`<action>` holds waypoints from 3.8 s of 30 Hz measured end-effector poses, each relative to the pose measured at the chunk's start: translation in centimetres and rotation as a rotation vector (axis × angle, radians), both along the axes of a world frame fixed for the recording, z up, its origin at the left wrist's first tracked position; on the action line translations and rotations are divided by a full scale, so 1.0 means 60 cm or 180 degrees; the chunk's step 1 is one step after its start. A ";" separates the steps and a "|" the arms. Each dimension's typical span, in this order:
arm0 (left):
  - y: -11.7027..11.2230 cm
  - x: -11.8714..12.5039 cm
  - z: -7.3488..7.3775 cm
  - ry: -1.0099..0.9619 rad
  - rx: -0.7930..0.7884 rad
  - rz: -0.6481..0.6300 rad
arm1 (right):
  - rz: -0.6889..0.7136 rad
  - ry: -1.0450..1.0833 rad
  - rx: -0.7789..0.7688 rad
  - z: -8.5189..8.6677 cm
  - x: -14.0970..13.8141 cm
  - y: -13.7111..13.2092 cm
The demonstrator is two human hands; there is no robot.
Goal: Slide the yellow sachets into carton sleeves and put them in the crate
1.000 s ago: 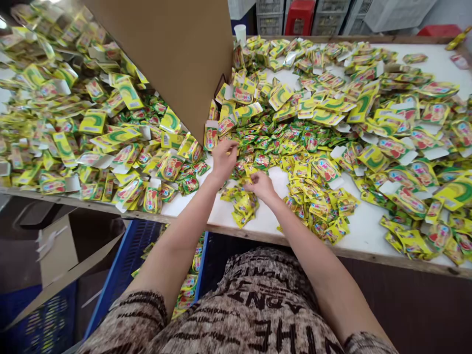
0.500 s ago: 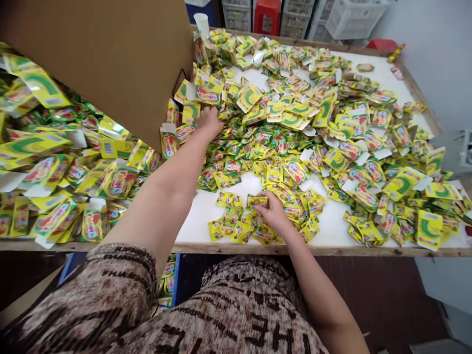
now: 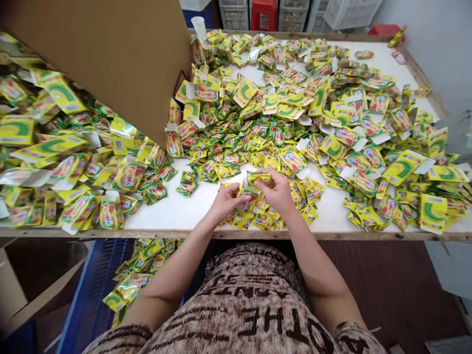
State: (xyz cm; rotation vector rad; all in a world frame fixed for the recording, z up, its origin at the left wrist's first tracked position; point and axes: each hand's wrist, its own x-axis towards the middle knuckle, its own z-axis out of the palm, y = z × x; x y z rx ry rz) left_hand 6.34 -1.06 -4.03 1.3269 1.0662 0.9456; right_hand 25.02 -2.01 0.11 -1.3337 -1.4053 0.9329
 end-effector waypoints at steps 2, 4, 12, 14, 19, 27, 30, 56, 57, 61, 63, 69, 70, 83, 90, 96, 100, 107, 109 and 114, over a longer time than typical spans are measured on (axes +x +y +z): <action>-0.026 0.017 -0.020 -0.0189 -0.0291 -0.0019 | 0.0328 -0.0792 0.0178 0.012 0.004 -0.006; -0.038 0.027 -0.029 -0.0316 -0.0401 0.0062 | 0.0523 -0.1418 0.0175 0.019 0.010 -0.013; -0.079 0.040 -0.036 -0.0201 -0.0196 0.0028 | 0.1614 -0.2242 -0.0336 0.043 0.024 -0.003; -0.087 0.038 -0.039 -0.0280 -0.0256 0.0140 | 0.1698 -0.2166 -0.0339 0.046 0.020 0.003; -0.096 0.031 -0.042 -0.0679 -0.0403 0.0459 | 0.1357 -0.1959 -0.0258 0.041 -0.002 -0.004; -0.097 0.021 -0.033 -0.0667 -0.0274 0.0103 | 0.1549 -0.2826 0.0162 0.065 -0.035 -0.017; -0.099 0.012 -0.026 -0.0894 -0.0508 -0.0047 | 0.1624 -0.2360 0.0163 0.063 -0.032 -0.007; -0.116 -0.003 -0.010 -0.0600 -0.0606 0.0073 | 0.1235 -0.1839 0.0857 0.023 0.010 -0.050; -0.116 -0.003 -0.008 -0.0573 -0.0571 0.0046 | 0.1295 -0.1765 0.0853 0.025 0.012 -0.050; -0.114 -0.005 -0.005 -0.0233 -0.0336 -0.0151 | 0.1785 -0.2341 0.0925 0.039 0.010 -0.050; -0.113 -0.006 -0.007 -0.0168 -0.0294 -0.0208 | 0.2040 -0.2655 0.0892 0.049 0.008 -0.050; -0.111 -0.004 -0.019 -0.0321 -0.0199 -0.0162 | 0.2019 -0.2658 0.0848 0.050 0.004 -0.055; -0.111 -0.004 -0.021 -0.0297 -0.0211 -0.0135 | 0.1988 -0.2658 0.0769 0.045 0.004 -0.058; -0.109 -0.014 0.016 -0.0828 -0.1001 -0.0206 | 0.0490 0.1426 -0.1758 -0.037 -0.017 -0.106; -0.110 -0.016 0.018 -0.0989 -0.0944 0.0313 | 0.0668 0.1710 -0.1786 -0.021 -0.027 -0.099; -0.101 -0.002 0.014 -0.1317 -0.1053 0.0454 | 0.0159 0.1540 -0.1859 -0.024 -0.052 -0.080; -0.092 0.005 0.002 -0.1124 -0.0516 0.1049 | 0.0105 0.0690 -0.0568 -0.026 -0.065 -0.080; -0.083 -0.002 -0.005 -0.0543 -0.0152 0.1010 | 0.0022 0.0799 -0.0862 -0.036 -0.061 -0.072; -0.078 -0.005 -0.005 -0.0479 -0.0161 0.0894 | -0.0062 0.0897 -0.0953 -0.038 -0.064 -0.071; -0.066 -0.025 -0.007 -0.0275 -0.0020 0.0472 | -0.0057 0.1034 -0.1090 -0.039 -0.066 -0.074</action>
